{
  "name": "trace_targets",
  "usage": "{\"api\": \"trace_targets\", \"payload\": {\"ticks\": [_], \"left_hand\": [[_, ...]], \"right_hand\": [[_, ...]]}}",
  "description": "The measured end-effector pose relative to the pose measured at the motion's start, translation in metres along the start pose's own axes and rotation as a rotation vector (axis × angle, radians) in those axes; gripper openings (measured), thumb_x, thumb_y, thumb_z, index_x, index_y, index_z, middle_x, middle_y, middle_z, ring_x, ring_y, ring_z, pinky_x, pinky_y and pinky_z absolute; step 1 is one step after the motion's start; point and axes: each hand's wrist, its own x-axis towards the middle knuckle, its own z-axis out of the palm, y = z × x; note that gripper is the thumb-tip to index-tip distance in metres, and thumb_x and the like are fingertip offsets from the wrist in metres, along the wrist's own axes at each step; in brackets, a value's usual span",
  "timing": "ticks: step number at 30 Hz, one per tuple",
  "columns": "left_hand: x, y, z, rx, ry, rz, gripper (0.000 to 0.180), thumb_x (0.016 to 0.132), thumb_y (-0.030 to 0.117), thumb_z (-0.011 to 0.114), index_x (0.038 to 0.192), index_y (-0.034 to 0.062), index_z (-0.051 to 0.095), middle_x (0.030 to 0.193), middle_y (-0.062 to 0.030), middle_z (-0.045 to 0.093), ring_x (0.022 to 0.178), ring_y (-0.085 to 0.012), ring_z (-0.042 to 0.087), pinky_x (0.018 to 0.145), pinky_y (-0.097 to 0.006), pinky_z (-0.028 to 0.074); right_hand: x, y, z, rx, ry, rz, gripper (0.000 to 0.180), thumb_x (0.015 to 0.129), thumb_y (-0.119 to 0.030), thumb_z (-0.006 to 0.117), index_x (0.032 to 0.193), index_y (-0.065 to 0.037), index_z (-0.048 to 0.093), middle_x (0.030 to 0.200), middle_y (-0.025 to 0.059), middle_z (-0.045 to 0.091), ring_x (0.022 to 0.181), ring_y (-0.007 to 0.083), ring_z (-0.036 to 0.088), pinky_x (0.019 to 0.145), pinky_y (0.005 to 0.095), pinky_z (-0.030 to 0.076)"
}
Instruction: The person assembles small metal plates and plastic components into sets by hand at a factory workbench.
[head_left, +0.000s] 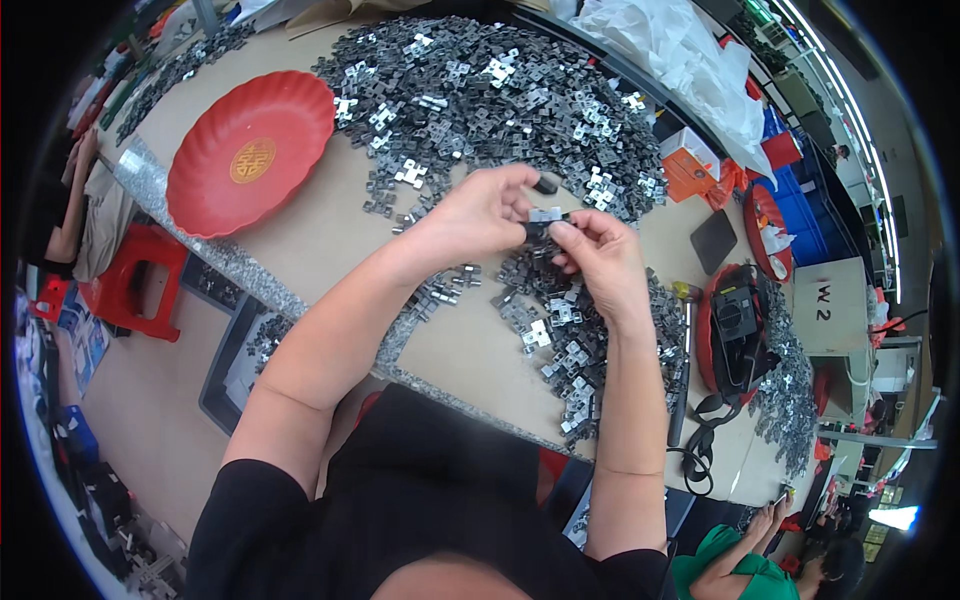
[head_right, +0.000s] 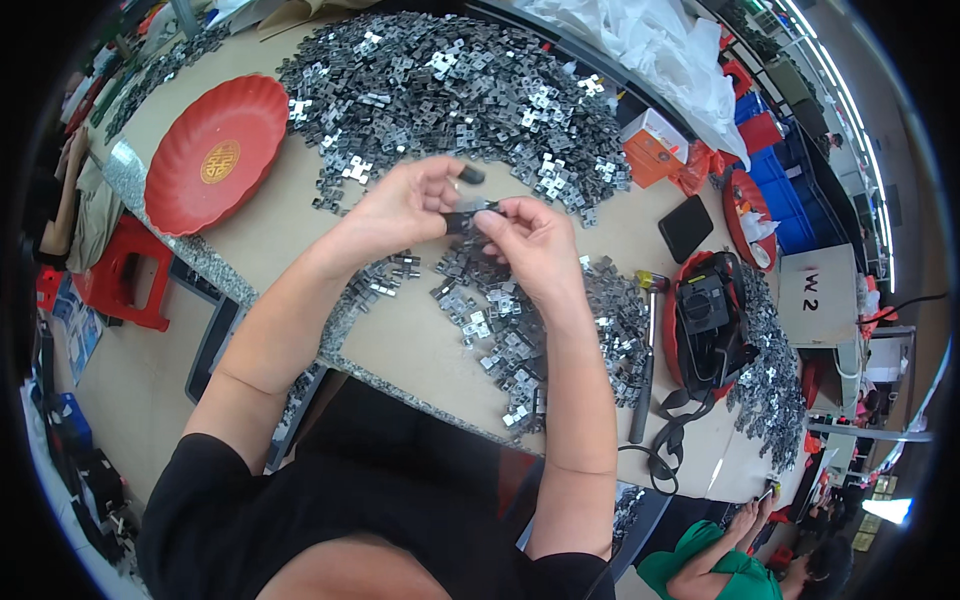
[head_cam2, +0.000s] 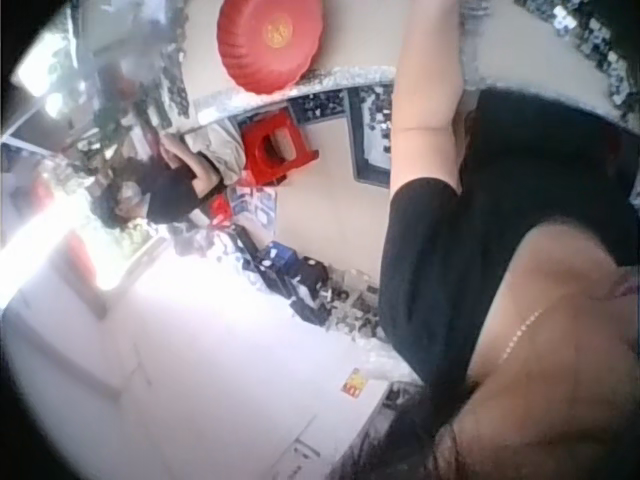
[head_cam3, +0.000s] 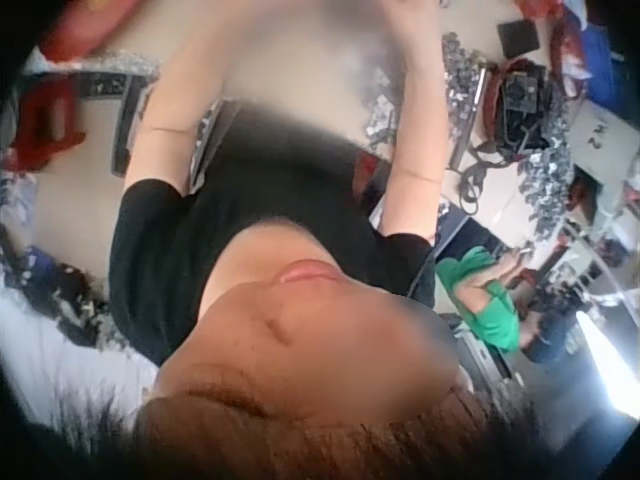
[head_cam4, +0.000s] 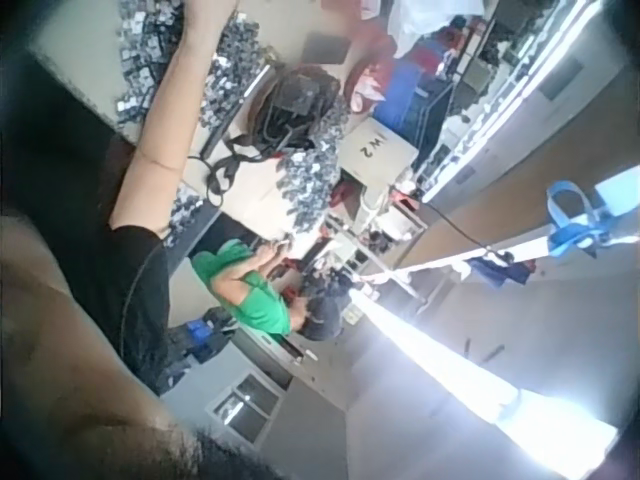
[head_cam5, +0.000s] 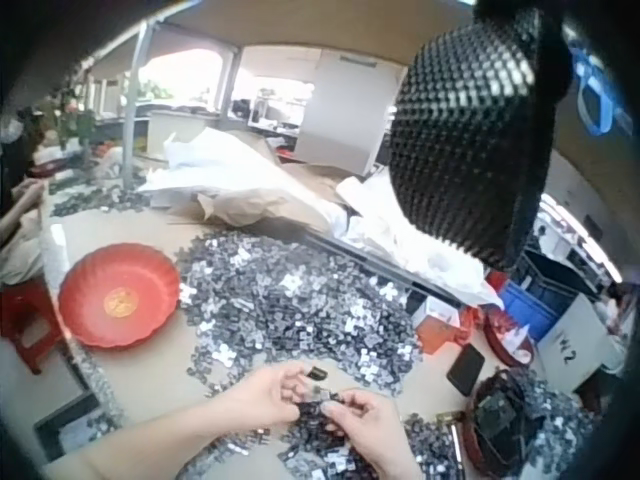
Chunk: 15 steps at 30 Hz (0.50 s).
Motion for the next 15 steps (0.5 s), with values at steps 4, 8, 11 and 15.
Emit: {"api": "trace_targets", "payload": {"ticks": [4,8,11,15], "left_hand": [[-0.001,0.017,-0.002,0.141,-0.156,-0.127,0.018,0.066,-0.003,0.051,0.083,-0.0049,0.055,0.069,-0.0022,0.056,0.060,-0.0048,0.051,0.054,-0.016,0.039],[-0.003,0.002,-0.005,0.090,-0.164,-0.027,0.015,0.066,0.001,0.049,0.078,-0.0026,0.057,0.065,0.0014,0.055,0.057,-0.0022,0.047,0.050,-0.016,0.036],[-0.007,0.007,-0.004,0.092,-0.156,-0.071,0.015,0.066,0.000,0.048,0.076,-0.0022,0.058,0.064,0.0035,0.053,0.059,-0.0003,0.045,0.050,-0.015,0.034],[-0.008,0.018,-0.009,0.435,-0.190,-0.108,0.015,0.063,0.000,0.054,0.078,-0.0004,0.059,0.061,0.0001,0.056,0.057,-0.0064,0.052,0.049,-0.022,0.038]], "right_hand": [[0.000,0.004,-0.003,-0.025,0.024,-0.182,0.016,0.076,-0.011,0.060,0.083,0.002,0.056,0.068,0.0007,0.055,0.056,0.0035,0.049,0.050,0.0162,0.041],[-0.002,0.012,0.005,-0.012,0.039,-0.193,0.016,0.076,-0.011,0.059,0.083,0.003,0.056,0.067,0.0005,0.055,0.056,0.0038,0.048,0.049,0.0169,0.040],[-0.003,0.015,0.006,0.046,0.028,-0.188,0.016,0.077,-0.011,0.058,0.082,0.003,0.056,0.066,0.0005,0.054,0.055,0.0037,0.048,0.049,0.0176,0.040],[-0.002,0.008,-0.003,-0.100,0.036,-0.097,0.017,0.076,-0.014,0.059,0.081,0.002,0.059,0.064,-0.0002,0.054,0.055,0.0032,0.046,0.049,0.0175,0.038]]}}
